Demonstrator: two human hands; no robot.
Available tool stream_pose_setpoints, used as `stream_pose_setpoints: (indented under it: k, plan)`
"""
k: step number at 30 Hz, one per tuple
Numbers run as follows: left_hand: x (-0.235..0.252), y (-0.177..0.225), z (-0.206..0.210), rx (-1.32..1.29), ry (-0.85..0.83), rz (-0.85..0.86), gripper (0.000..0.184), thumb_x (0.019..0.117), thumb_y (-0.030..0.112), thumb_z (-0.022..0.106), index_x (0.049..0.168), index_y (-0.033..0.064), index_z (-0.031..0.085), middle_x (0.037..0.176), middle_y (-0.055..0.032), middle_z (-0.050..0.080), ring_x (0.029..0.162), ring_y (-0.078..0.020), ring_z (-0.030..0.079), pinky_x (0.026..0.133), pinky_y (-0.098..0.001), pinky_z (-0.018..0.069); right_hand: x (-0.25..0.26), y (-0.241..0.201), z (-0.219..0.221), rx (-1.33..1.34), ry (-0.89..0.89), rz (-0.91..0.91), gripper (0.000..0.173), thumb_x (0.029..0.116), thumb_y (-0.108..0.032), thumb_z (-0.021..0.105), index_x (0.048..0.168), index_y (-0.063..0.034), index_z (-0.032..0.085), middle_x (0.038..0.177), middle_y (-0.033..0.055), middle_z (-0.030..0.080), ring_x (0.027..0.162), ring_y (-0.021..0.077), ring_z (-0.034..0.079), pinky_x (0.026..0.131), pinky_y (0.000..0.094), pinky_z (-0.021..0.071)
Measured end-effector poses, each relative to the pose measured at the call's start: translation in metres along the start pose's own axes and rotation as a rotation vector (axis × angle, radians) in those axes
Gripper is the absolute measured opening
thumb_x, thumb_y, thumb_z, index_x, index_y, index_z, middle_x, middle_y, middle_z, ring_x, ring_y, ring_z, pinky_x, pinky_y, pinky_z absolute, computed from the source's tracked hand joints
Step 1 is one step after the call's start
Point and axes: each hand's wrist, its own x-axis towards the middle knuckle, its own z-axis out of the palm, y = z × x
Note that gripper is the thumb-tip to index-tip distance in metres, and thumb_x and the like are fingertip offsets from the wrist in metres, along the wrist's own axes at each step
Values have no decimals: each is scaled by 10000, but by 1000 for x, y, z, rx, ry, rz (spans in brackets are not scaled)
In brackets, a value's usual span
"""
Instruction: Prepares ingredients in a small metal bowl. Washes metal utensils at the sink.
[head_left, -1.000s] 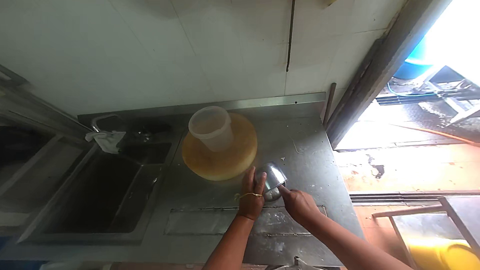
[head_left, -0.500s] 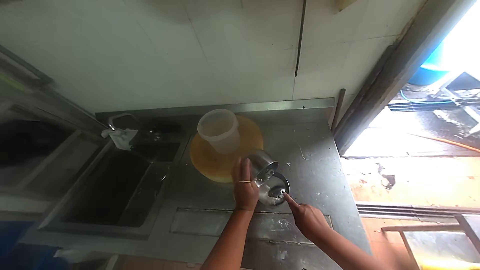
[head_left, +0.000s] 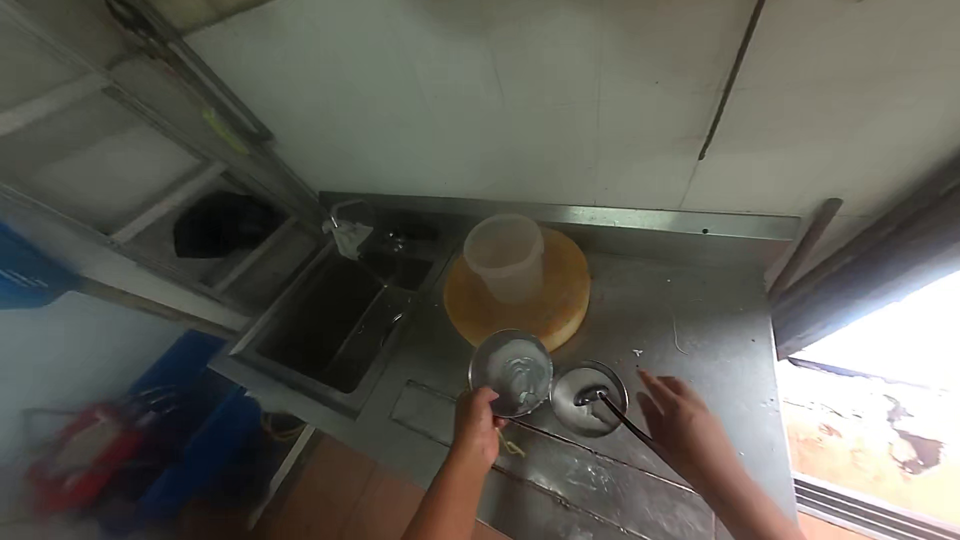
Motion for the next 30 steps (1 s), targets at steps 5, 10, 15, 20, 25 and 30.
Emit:
stream_pose_setpoints:
  k: [5,10,15,20,25,30]
  plan:
    - [29,39,-77,-134,18,-139,91,970,97,531,1027,39,572,782,-112,588,522,-150,509,439,-265,422,26,-57,-15,69,333,-139,336,1038,-240,518,1292,-113,698,1091,117,696,907,231,695,735,432,603]
    - [98,95,-153,-243,26,-151,184,1014,222,521,1093,73,597,801,-108,622,534,-150,536,448,-265,441,95,-193,67,217,87,-285,343,1040,-224,557,1313,-59,682,1226,147,695,1065,221,705,888,387,614]
    - [239,160,-212,-206,9,-138,244,1047,282,522,1176,87,593,889,-116,662,600,-155,585,474,-271,460,252,-310,202,126,-57,-378,372,1062,-299,496,1322,-113,687,1276,87,697,1147,182,675,989,386,561]
    - [384,234,-253,-5,-60,-108,466,1032,256,560,1460,104,454,1131,-158,651,859,-233,659,653,-369,554,467,-418,316,174,-300,-189,423,1095,-283,478,1437,-54,572,1280,171,671,1128,270,673,1000,460,538]
    - [476,284,-264,79,-181,-104,553,1007,238,596,1535,181,443,1221,-168,662,933,-272,686,677,-413,581,633,-455,414,93,-131,-294,575,1081,-234,506,1593,-45,326,1576,199,438,1417,333,488,1178,524,399]
    - [531,297,-258,41,-244,-205,541,1018,300,592,1530,196,450,1223,-166,664,947,-283,693,697,-426,596,630,-450,456,69,-67,-336,348,1050,-158,545,1381,-106,638,1327,120,673,1193,273,662,1048,519,525]
